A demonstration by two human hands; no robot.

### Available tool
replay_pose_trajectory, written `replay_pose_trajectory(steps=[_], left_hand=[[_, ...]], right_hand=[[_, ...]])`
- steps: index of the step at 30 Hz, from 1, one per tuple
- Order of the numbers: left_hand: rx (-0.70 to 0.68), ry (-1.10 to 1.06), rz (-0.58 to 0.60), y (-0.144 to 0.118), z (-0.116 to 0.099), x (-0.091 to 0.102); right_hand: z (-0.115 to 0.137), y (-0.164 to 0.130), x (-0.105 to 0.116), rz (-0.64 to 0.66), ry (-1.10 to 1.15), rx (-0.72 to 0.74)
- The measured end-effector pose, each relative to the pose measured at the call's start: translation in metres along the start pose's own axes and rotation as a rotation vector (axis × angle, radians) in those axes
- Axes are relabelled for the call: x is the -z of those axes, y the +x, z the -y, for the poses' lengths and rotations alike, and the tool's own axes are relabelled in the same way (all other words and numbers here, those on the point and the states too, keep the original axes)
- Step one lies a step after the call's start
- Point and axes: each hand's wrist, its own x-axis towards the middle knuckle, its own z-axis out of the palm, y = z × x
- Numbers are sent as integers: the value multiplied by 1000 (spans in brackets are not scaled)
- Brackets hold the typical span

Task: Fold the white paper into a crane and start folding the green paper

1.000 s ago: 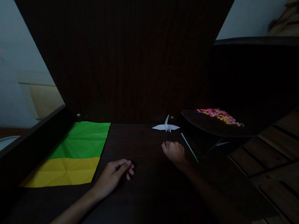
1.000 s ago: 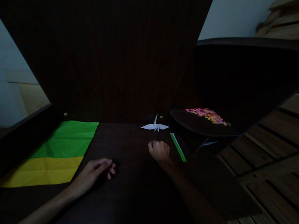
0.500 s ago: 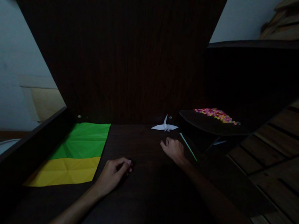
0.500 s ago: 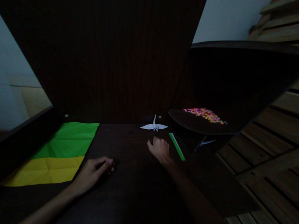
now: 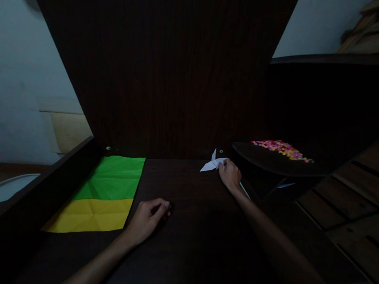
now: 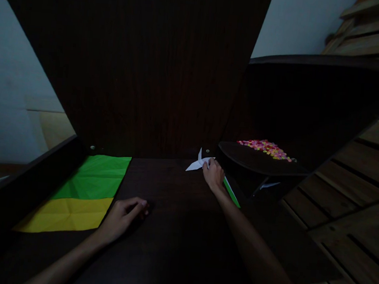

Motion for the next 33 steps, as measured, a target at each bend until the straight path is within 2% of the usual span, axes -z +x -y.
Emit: replay_pose_trajectory(steps=[3,6,11,15,18,21,25,29,33], left_hand=[[-4,28,-15,2,1,1],[-16,19,-87,5,1,4],[-24,-58,-249,12,1,6],[-53,-149,-230,13,1,5],[-136,-162,-194,11,-2,5],[-187,-179,-174,9,-5,6],[-105,-332,-188,8,-3,10],[-37,-441,-174,7,-1,13],[-51,-525,-162,6,-3,13]], right_hand=[[5,0,3,13,78,115],[18,-8,12,51,185,258],[55,-45,36,206,373,546],[81,-79,53,246,639,810],[92,-97,60,264,673,917],[97,-106,67,256,661,947],[93,-109,75,278,694,956],[87,-112,74,179,697,877],[87,-118,66,129,686,904]])
